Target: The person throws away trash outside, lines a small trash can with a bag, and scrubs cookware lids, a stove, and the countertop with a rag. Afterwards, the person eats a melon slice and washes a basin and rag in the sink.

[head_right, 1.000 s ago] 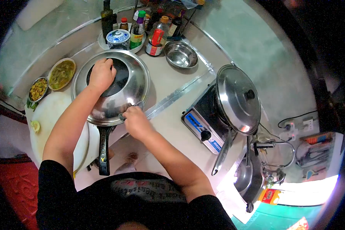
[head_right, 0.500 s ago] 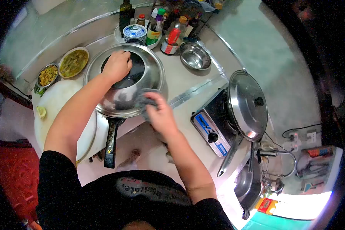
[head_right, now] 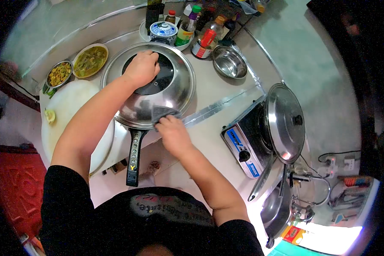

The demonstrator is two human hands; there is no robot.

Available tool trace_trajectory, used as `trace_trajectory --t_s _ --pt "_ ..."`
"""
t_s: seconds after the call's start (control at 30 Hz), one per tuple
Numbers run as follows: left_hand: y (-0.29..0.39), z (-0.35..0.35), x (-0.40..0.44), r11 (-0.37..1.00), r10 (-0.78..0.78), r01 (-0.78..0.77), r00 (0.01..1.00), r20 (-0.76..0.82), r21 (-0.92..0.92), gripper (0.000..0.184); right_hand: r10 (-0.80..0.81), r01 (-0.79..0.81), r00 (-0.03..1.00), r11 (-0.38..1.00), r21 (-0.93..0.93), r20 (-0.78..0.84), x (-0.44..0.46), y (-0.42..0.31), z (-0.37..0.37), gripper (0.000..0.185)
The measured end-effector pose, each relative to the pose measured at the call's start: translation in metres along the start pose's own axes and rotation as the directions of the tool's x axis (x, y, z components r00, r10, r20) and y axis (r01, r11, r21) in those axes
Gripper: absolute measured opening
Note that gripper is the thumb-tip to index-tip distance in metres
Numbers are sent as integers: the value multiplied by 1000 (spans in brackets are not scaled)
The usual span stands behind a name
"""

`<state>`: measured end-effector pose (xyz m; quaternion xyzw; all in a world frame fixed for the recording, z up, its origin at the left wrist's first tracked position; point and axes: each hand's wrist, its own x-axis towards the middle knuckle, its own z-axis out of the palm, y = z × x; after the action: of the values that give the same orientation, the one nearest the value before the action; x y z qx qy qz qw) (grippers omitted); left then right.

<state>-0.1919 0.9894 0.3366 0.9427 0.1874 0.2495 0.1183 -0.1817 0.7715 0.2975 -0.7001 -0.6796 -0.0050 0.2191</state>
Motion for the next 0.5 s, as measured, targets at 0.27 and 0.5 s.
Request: trace_trajectory --t_s 0.27,0.5 --pt "1 0 0 1000 -17 17 1000 -16 -5 17 179 -191 981 956 -221 -71 -3 69 -24 17" --pt "10 -14 -8 1000 3 -5 986 -165 -12 30 769 -192 591 -161 968 245 -4 76 -73 35"
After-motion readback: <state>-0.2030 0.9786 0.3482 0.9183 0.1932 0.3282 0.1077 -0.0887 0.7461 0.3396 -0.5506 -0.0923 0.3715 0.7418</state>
